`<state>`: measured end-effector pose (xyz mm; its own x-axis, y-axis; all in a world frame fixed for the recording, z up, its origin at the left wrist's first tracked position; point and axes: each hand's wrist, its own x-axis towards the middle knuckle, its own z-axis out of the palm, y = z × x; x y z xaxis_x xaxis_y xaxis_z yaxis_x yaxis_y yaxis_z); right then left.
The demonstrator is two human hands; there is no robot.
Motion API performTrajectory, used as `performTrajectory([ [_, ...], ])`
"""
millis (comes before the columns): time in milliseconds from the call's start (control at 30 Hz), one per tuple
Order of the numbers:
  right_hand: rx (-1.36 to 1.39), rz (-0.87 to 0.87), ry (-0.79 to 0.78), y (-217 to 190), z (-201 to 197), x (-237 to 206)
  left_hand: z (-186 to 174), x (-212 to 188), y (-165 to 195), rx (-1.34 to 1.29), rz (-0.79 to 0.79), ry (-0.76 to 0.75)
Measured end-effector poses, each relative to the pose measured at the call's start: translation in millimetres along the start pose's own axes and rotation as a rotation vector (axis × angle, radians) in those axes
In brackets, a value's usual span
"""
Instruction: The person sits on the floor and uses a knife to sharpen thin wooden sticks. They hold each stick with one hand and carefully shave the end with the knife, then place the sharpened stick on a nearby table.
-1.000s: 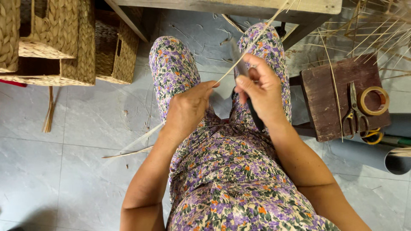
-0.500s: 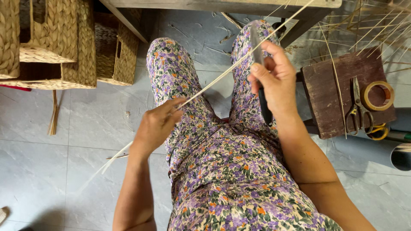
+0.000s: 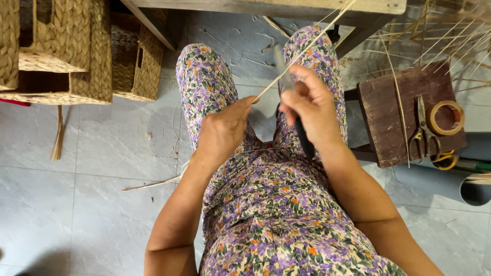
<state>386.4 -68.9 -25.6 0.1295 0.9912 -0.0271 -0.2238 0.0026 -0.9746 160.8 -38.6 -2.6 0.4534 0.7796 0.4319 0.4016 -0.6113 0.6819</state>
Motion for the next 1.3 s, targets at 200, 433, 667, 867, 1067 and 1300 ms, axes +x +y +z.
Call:
performTrajectory([
  [200,0.134,-0.098,0.146,-11,-43,15,-26,-30,-14,-0.085,-0.176,-0.071],
  [433,0.18,-0.205,0.22,-29,-57,15,-30,-30,-11,-0.363,-0.427,-0.14],
  [667,-0.316,-0.233,0.024,-14,8,-20,6,-11,-1,-0.492,-0.539,-0.161],
  [867,-0.609,-0.314,-0.014,-14,25,-15,28,-13,7,-0.266,-0.279,-0.059],
  [1067,-0.636,-0.353,-0.025,-9,22,-9,36,-15,6,-0.329,-0.309,-0.063],
  [1300,-0.574,-0.13,0.09,-10,14,-10,41,-10,4,-0.412,-0.33,-0.034],
])
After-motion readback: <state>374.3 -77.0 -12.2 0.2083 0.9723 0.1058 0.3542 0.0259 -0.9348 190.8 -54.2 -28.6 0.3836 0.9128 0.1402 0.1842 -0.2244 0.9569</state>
